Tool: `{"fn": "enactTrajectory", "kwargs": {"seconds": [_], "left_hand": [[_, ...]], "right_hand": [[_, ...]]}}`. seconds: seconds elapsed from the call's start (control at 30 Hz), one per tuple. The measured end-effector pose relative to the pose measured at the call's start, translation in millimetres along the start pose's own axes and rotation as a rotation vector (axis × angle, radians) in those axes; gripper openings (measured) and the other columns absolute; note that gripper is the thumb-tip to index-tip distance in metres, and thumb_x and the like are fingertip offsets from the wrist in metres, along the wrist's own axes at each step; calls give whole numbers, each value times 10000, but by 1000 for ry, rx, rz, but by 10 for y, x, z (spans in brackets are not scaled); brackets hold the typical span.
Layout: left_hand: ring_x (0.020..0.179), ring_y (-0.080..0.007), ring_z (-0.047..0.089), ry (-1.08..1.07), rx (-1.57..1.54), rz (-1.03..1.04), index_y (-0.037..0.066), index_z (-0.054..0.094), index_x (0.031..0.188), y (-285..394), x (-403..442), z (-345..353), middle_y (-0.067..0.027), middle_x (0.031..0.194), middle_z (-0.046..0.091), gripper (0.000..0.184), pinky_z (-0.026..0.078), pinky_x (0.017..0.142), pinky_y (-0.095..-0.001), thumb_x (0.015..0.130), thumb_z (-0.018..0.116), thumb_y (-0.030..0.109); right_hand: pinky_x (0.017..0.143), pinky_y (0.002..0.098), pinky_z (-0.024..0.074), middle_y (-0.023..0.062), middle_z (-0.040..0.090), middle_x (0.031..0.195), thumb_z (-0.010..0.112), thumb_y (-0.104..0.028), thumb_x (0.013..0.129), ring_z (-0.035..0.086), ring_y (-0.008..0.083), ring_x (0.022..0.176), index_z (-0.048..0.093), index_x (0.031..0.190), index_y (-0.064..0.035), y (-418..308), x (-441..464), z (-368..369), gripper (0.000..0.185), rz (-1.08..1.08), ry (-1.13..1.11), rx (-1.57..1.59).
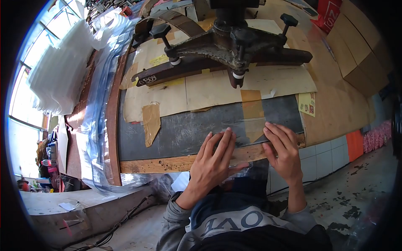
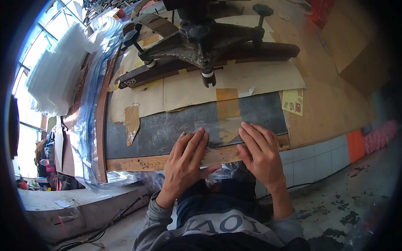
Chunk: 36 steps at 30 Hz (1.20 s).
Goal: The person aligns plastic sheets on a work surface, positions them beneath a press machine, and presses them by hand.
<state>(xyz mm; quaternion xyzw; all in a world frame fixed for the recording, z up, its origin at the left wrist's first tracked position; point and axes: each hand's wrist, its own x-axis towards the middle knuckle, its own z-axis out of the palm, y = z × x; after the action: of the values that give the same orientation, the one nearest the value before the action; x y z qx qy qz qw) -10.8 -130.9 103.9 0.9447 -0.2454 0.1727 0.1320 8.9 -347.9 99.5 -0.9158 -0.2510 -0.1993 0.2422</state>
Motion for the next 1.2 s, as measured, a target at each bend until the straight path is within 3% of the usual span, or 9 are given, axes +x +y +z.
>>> {"fn": "enactTrajectory", "kwargs": {"seconds": [0.1,0.13,0.33,0.6,0.7,0.8,0.93,1.07,1.2], "left_hand": [[1081,-278,540,25,-75,-19,-29,571,1214,-22,-22,11,-133,1249,547,523,462,957,-408,828,665,311],[1058,-277,547,52,-117,-19,-9,572,1225,-33,-10,10,-133,1250,549,483,481,900,-394,774,655,140],[991,-238,605,72,-3,41,54,626,1117,-44,88,-118,-79,1110,640,388,525,795,-364,729,633,44],[800,-239,628,128,-28,53,98,591,982,-315,295,-176,-39,835,637,261,514,663,-363,729,606,35],[793,-235,628,136,45,133,97,591,982,-441,384,-238,-40,833,636,257,514,677,-360,731,604,44],[851,-214,642,186,79,204,73,603,1013,-511,464,-351,-48,918,659,284,521,706,-332,729,615,54],[898,-173,623,388,219,431,47,602,1067,-706,677,-312,-53,995,633,345,510,727,-289,728,624,106],[937,-180,634,289,278,585,15,603,1070,-980,762,-147,-97,1060,627,350,518,753,-288,734,623,112],[1006,-222,646,50,126,423,6,581,1159,-1036,632,-37,-143,1154,629,402,534,808,-327,767,604,91]], "right_hand": [[960,397,433,108,598,1219,631,-37,794,540,272,1134,623,1137,13,10,-6,0,347,1,4,45],[963,398,437,113,591,1223,617,-11,778,537,279,1137,619,1142,15,18,-5,-18,365,2,-16,59],[977,401,443,124,554,1247,572,66,698,526,301,1147,607,1155,13,65,12,-175,461,-32,-119,114],[835,343,478,53,611,1080,704,-123,758,566,248,1039,672,1004,-52,110,300,-149,258,-218,-115,14],[799,350,496,29,629,996,733,-161,751,605,229,936,681,958,-56,208,438,-58,238,-315,-110,19],[766,343,522,46,632,969,709,-77,758,633,223,862,678,939,-45,263,552,-29,187,-360,-17,168],[696,331,557,82,625,991,683,-2,730,654,230,862,656,918,-28,354,868,-47,192,-414,129,113],[698,325,560,87,623,994,657,30,702,652,232,861,649,915,-20,663,1059,107,219,-551,85,41],[709,322,554,94,632,951,631,65,699,645,239,855,641,890,-4,709,1060,184,203,-479,51,9]]}}
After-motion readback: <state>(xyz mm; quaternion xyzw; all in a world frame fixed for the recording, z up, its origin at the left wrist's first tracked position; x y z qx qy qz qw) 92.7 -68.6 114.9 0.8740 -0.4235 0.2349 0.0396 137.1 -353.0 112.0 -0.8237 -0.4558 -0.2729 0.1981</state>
